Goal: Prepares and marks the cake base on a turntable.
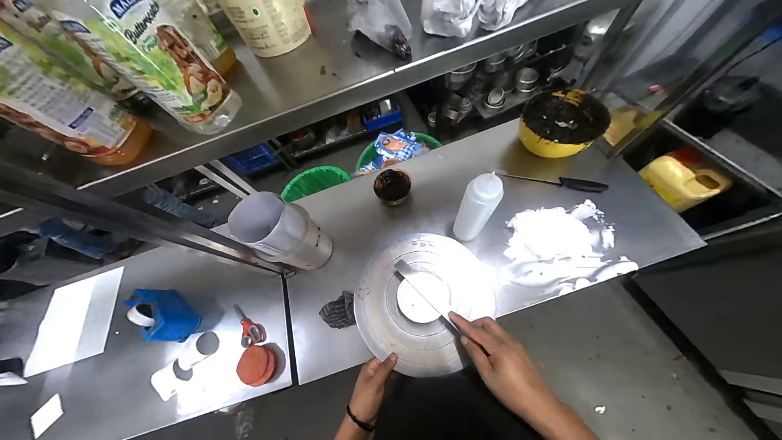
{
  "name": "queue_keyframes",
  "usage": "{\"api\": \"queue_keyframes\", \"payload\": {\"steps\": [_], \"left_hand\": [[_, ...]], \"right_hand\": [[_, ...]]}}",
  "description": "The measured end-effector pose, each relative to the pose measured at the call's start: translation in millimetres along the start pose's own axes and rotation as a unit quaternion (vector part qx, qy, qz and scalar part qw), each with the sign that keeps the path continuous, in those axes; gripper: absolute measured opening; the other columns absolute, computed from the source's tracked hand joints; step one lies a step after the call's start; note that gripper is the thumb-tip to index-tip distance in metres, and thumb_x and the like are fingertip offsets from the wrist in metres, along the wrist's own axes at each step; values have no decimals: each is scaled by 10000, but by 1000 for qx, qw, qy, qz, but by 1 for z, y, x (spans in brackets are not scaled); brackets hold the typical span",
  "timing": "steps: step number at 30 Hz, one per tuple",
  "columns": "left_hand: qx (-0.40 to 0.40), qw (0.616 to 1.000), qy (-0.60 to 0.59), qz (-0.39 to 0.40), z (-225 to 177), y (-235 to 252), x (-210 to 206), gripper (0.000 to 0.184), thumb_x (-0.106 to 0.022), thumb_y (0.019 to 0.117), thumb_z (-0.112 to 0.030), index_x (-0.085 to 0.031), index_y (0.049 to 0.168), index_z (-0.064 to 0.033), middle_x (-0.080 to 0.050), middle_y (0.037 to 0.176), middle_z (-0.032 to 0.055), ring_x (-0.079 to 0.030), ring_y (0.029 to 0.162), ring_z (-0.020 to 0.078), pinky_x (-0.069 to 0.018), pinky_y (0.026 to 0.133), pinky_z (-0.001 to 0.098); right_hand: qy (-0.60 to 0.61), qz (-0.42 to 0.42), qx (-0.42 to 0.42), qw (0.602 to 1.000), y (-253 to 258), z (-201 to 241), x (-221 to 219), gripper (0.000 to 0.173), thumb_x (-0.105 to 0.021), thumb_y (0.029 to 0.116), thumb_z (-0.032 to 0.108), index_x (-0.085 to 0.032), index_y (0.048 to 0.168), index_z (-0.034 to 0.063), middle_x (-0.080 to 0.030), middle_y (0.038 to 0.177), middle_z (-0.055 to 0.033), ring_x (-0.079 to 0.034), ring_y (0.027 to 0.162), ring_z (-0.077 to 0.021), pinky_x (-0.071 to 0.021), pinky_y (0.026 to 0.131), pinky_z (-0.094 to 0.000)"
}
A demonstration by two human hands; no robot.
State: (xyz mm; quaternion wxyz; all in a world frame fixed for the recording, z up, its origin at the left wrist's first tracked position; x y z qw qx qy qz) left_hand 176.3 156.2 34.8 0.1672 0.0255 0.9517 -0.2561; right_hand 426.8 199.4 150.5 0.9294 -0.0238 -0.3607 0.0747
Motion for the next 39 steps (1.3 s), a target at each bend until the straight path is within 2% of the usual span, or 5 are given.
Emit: {"api": "queue_keyframes", "payload": {"steps": [11, 15, 21, 32, 39], "left_hand": [[-25, 996, 25, -87, -21, 10, 22, 251, -500, 1051, -144, -656, 1103, 46, -745, 961, 123, -728, 879, 175, -612, 827, 345], [13, 993, -11, -119, -12, 10, 19, 312, -374, 1112, -225, -593, 1141, -5, -730, 925, 76, -719, 791, 133, -619, 715, 299], [96, 992, 75, 25, 3, -14, -26, 311, -359, 1091, -167, -623, 1161, -19, -775, 981, 56, -750, 906, 148, -608, 893, 324], [-5, 991, 35, -130, -29, 5, 31, 309, -403, 1099, -183, -654, 1059, -8, -721, 858, 60, -689, 724, 115, -597, 689, 271], [24, 996, 52, -68, -15, 1, 15, 283, -495, 1061, -171, -660, 1060, 60, -743, 934, 142, -729, 847, 197, -614, 819, 359]], "right_hand": [[269, -150, -116, 944, -26, -132, 48, 302, -556, 1038, 250, -697, 1243, 77, -676, 869, -25, -538, 590, -98, -480, 533, -286], [61, -272, -239, 930, -41, -272, 70, 378, -504, 1084, 261, -621, 1276, -43, -673, 1133, -233, -675, 994, -332, -546, 910, -531], [44, -209, -350, 912, -24, -342, 21, 429, -388, 1120, 289, -476, 1412, -13, -637, 1231, -267, -677, 1048, -417, -546, 915, -589], [-6, -94, -357, 929, -184, -293, -61, 400, -522, 1062, 309, -606, 1287, -11, -694, 1061, -223, -703, 934, -374, -560, 838, -577], [43, -197, -134, 970, -87, -146, 41, 405, -534, 1047, 330, -670, 1222, -8, -713, 950, -111, -683, 796, -169, -597, 736, -386]]}}
Point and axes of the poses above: each hand's wrist, its own y-axis towards the middle knuckle, its own x-axis out of the back of the hand, z = x × y, the point moved 10 cm from there along y, towards the middle knuckle
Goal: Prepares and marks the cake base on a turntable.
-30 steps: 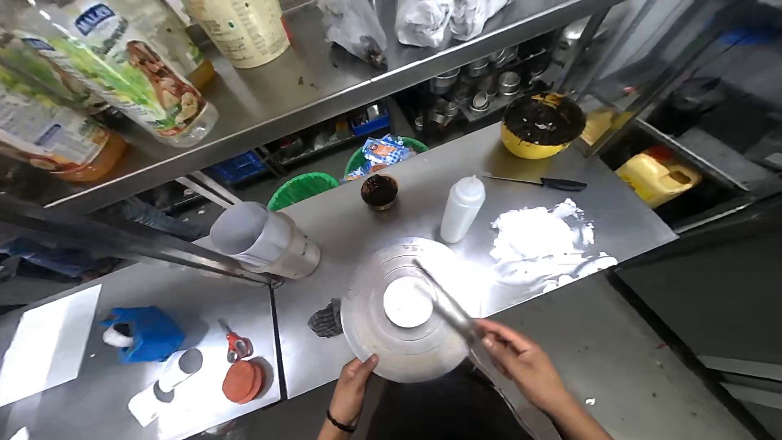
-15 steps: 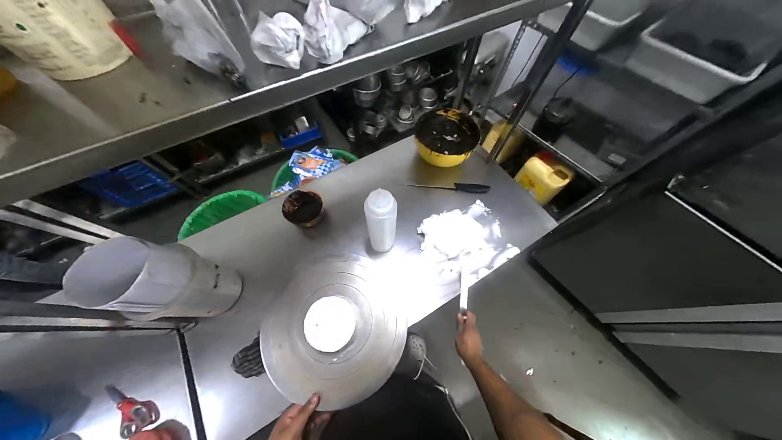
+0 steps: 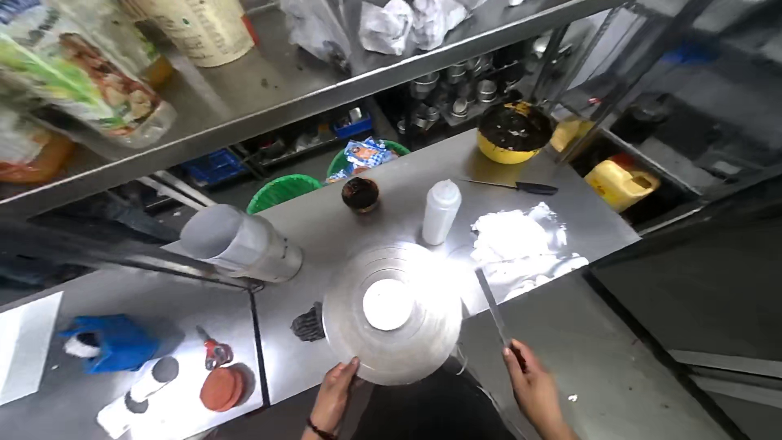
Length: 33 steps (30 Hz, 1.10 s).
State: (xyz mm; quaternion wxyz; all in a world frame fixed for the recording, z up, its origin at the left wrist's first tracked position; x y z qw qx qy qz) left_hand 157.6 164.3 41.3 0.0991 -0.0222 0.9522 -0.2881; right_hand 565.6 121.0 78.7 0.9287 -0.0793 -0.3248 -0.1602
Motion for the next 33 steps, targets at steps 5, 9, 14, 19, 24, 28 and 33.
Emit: {"api": "queue_keyframes", "payload": {"steps": [5, 9, 14, 19, 24, 28, 33], "left_hand": [[-2, 999, -26, 30, 9, -2, -7, 313, -520, 1053, -206, -665, 1086, 69, -742, 978, 170, -731, 883, 214, -608, 855, 371], [-14, 999, -32, 33, 11, -9, -10, 275, -554, 1030, -194, -680, 1035, 50, -743, 945, 148, -724, 856, 182, -602, 839, 340], [-23, 998, -16, 51, 14, -15, -13, 264, -545, 1042, -190, -701, 998, 19, -746, 937, 111, -714, 870, 161, -591, 849, 326], [-23, 998, -15, 65, 13, -19, -18, 270, -518, 1051, -167, -701, 1005, 27, -755, 937, 114, -722, 881, 163, -589, 859, 323], [-18, 997, -7, 72, 12, -18, -18, 265, -525, 1052, -175, -702, 1010, 17, -754, 937, 108, -721, 886, 160, -587, 875, 327], [-16, 997, -10, 78, 13, -16, -17, 254, -539, 1043, -168, -697, 997, 26, -754, 942, 122, -726, 889, 172, -589, 876, 335], [-10, 997, 12, 81, 14, -14, -17, 254, -543, 1038, -175, -693, 990, 24, -753, 954, 115, -723, 909, 179, -588, 889, 358]], "right_hand": [[-59, 118, 86, 987, 43, 124, -13, 457, -544, 1030, 426, -627, 1416, 197, -702, 1038, -38, -662, 789, -145, -594, 710, -401], [-89, 150, 124, 977, 52, 155, -40, 405, -535, 1044, 359, -599, 1444, 344, -660, 1035, -23, -650, 778, -150, -589, 681, -409], [-93, 162, 163, 969, 55, 171, -59, 386, -531, 1045, 339, -613, 1421, 371, -647, 980, -10, -627, 735, -132, -575, 646, -386], [-100, 151, 174, 968, 64, 172, -68, 399, -524, 1050, 330, -597, 1440, 373, -634, 957, -8, -622, 734, -131, -570, 644, -383], [-102, 168, 165, 967, 60, 170, -79, 397, -534, 1050, 331, -595, 1438, 386, -629, 955, -6, -625, 752, -134, -573, 659, -384], [-103, 192, 157, 963, 46, 168, -84, 394, -527, 1052, 345, -595, 1436, 401, -636, 998, -13, -635, 775, -135, -580, 681, -379], [-86, 233, 167, 954, 20, 162, -81, 390, -501, 1062, 366, -599, 1438, 394, -650, 1023, -40, -648, 816, -163, -586, 713, -394]]}}
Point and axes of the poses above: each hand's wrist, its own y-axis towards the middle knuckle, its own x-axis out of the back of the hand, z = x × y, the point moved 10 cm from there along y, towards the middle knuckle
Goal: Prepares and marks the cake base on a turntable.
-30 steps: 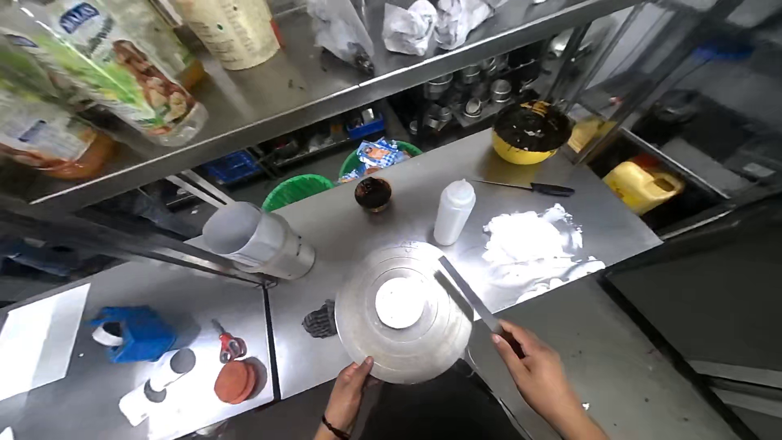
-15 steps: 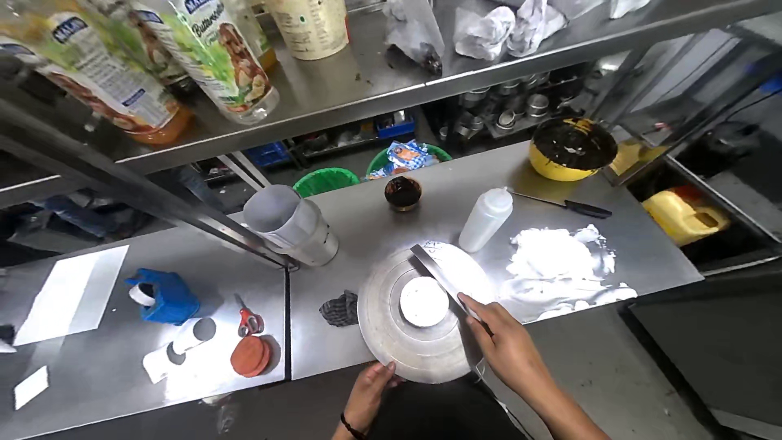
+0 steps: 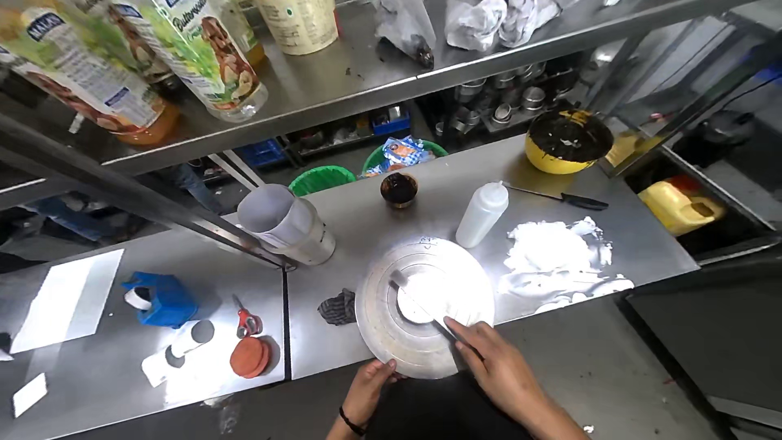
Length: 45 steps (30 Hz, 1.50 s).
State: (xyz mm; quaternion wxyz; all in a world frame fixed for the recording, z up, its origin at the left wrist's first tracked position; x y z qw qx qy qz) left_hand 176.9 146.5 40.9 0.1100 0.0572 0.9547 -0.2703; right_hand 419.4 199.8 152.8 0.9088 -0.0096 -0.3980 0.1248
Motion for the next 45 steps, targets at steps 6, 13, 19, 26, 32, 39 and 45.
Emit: {"api": "queue_keyframes", "payload": {"steps": [6, 13, 19, 26, 32, 39, 45], "left_hand": [[-19, 999, 18, 22, -7, 7, 7, 229, -577, 1019, -182, -711, 945, -12, -755, 946, 85, -720, 905, 160, -586, 894, 350], [-37, 990, -33, -131, -19, 15, 45, 274, -482, 1067, -172, -672, 1031, 22, -726, 884, 88, -704, 795, 152, -606, 761, 321], [27, 993, -34, -113, -9, 13, 30, 330, -383, 1106, -225, -603, 1111, 21, -736, 929, 109, -734, 821, 186, -628, 778, 357], [56, 998, 9, -4, 2, -2, 5, 277, -426, 1079, -134, -658, 1009, -2, -769, 922, 107, -751, 856, 178, -611, 854, 332], [-53, 984, -16, -171, -30, 17, 51, 321, -414, 1092, -179, -675, 1016, -7, -722, 849, 39, -695, 759, 115, -598, 721, 284], [-26, 984, 13, -175, -38, 21, 49, 307, -441, 1089, -168, -676, 1031, 20, -707, 857, 75, -677, 752, 134, -585, 711, 297], [-22, 993, 7, -117, -20, 13, 29, 295, -508, 1063, -190, -690, 990, 31, -732, 874, 109, -701, 784, 152, -593, 751, 309]], "right_hand": [[199, -3, -14, 980, -39, -52, 21, 351, -584, 1045, 341, -679, 1361, 222, -732, 1100, -19, -678, 870, -98, -593, 786, -319], [63, -253, -241, 935, -63, -250, 42, 354, -518, 1073, 268, -679, 1186, -27, -698, 982, -209, -682, 859, -335, -557, 799, -556], [53, -245, -359, 899, -49, -325, -2, 410, -449, 1102, 286, -548, 1328, -42, -646, 1191, -262, -672, 1056, -395, -539, 933, -572], [48, -138, -401, 904, -99, -324, -89, 449, -380, 1111, 346, -512, 1380, 12, -694, 1107, -213, -714, 967, -368, -576, 847, -549], [21, -78, -388, 918, -202, -282, -107, 422, -506, 1067, 336, -623, 1269, -15, -695, 1097, -245, -704, 976, -399, -554, 863, -597], [83, -240, -229, 940, -135, -185, -6, 365, -523, 1057, 266, -664, 1216, -31, -716, 952, -148, -693, 819, -223, -588, 767, -443], [90, -109, -104, 985, -21, -67, 41, 435, -552, 1035, 398, -639, 1400, 177, -726, 1068, -36, -689, 848, -133, -603, 777, -392]]}}
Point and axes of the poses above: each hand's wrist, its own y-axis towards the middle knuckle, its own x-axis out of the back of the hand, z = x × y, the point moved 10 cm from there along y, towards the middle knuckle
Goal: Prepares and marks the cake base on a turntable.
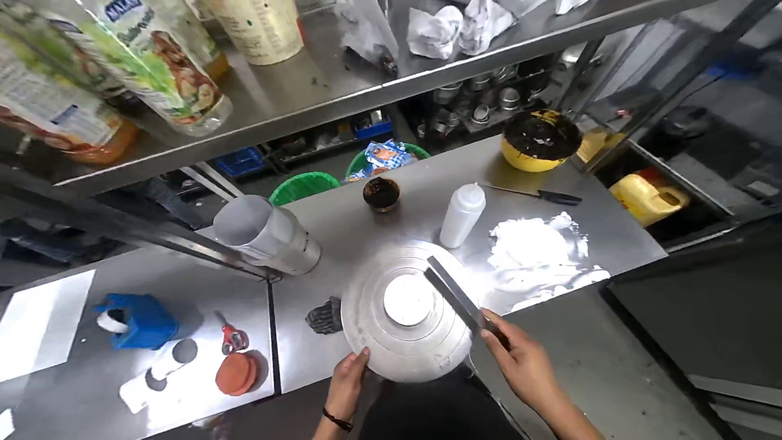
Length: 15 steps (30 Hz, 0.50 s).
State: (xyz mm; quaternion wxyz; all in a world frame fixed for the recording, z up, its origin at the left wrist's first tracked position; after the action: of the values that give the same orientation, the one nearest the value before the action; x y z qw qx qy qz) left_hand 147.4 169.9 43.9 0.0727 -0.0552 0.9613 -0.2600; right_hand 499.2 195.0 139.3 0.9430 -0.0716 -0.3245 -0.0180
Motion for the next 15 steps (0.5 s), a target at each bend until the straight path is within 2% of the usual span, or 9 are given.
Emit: {"api": "queue_keyframes", "payload": {"steps": [2, 5, 11, 15], "left_hand": [[-3, 1000, -10, 14, 4, -4, -4, 286, -524, 1053, -183, -686, 1007, 48, -735, 894, 133, -708, 803, 171, -596, 774, 325], [-3, 1000, -10, 27, 7, -11, -9, 265, -551, 1032, -183, -685, 954, 31, -730, 869, 110, -693, 774, 144, -586, 758, 297], [-12, 999, -9, 31, 7, -18, -10, 250, -573, 1021, -177, -690, 886, -2, -717, 834, 76, -675, 762, 122, -574, 762, 286], [-16, 1000, 7, 16, 6, -16, -6, 245, -570, 1018, -184, -683, 879, -16, -703, 820, 53, -669, 754, 113, -574, 750, 287]], "right_hand": [[-23, 28, 25, 999, 12, 29, -8, 423, -547, 1037, 401, -616, 1435, 276, -689, 1069, -9, -661, 850, -123, -590, 760, -385], [-70, 30, 62, 995, 27, 52, -16, 392, -535, 1045, 367, -608, 1431, 370, -665, 1020, 2, -644, 820, -127, -583, 719, -392], [-115, 18, 100, 988, 41, 64, -28, 391, -540, 1042, 328, -615, 1422, 378, -646, 969, 1, -637, 794, -133, -577, 689, -386], [-109, 28, 87, 990, 43, 63, -30, 396, -566, 1039, 304, -614, 1424, 383, -653, 993, -24, -648, 795, -159, -585, 697, -418]]}}
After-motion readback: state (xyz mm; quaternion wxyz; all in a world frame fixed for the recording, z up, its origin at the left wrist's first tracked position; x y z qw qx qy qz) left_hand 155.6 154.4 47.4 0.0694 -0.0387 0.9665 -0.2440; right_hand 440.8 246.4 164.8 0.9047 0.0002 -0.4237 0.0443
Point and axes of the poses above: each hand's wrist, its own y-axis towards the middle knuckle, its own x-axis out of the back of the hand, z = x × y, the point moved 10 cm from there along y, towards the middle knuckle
